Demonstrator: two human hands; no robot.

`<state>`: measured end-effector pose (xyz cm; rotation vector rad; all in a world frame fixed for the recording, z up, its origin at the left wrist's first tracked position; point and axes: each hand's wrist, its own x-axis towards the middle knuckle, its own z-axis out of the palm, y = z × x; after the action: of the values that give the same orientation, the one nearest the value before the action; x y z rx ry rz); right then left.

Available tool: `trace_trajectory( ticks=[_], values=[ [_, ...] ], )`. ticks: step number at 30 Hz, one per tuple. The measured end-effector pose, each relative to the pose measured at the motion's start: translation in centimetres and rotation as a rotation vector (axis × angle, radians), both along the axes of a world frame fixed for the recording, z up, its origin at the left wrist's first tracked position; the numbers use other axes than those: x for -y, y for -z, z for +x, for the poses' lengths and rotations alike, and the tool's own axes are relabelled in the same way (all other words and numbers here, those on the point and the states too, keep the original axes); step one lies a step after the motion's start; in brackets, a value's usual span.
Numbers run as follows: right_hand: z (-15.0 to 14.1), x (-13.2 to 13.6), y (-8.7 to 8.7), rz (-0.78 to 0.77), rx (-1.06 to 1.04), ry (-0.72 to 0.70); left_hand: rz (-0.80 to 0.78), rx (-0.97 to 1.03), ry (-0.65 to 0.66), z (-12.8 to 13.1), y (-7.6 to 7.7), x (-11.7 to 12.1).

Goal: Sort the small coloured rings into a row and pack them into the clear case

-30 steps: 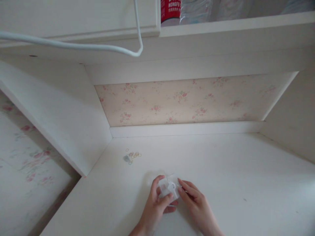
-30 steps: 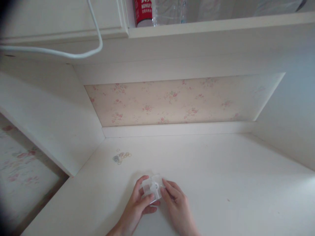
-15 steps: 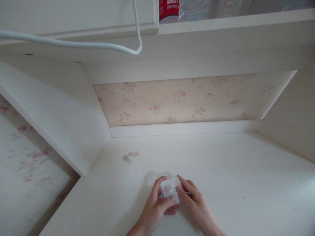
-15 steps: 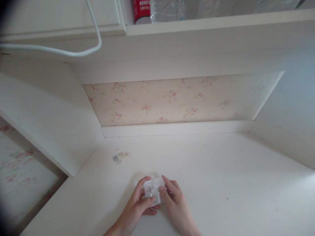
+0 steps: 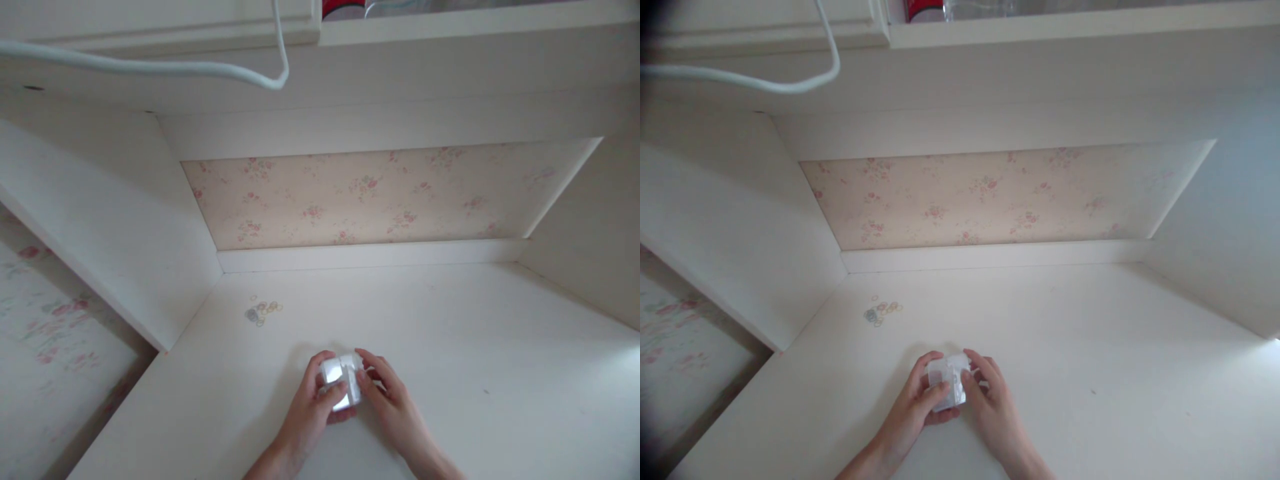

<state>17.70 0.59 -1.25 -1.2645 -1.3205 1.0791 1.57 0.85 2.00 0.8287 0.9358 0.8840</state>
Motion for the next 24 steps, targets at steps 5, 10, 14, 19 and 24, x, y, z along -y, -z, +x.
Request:
trace_trajectory(
  ticks=[5, 10, 14, 19, 24],
  values=[
    [0.0, -0.1, 0.6, -0.018, -0.033, 0.011, -0.001, -0.044, -0.001, -0.1, 0.5, -0.1],
    [-0.4, -0.1, 0.8, -0.092, -0.171, -0.014, 0.009, -0.015, 0.005, -0.2, 0.7, -0.1],
    [-0.6, 0.1, 0.1, -0.173, -0.343, -0.105, 0.019, -0.002, -0.013, -0.3, 0.5, 0.1],
    [-0.5, 0.4, -1.0, -0.195, -0.418, -0.084, 0.017, 0.032, 0.004, -0.3, 0.2, 0.2],
    [-0.2, 0.5, -1.8, -0.279, -0.434, -0.038, 0.035, 0.006, 0.054, -0.6, 0.6, 0.2]
  ],
)
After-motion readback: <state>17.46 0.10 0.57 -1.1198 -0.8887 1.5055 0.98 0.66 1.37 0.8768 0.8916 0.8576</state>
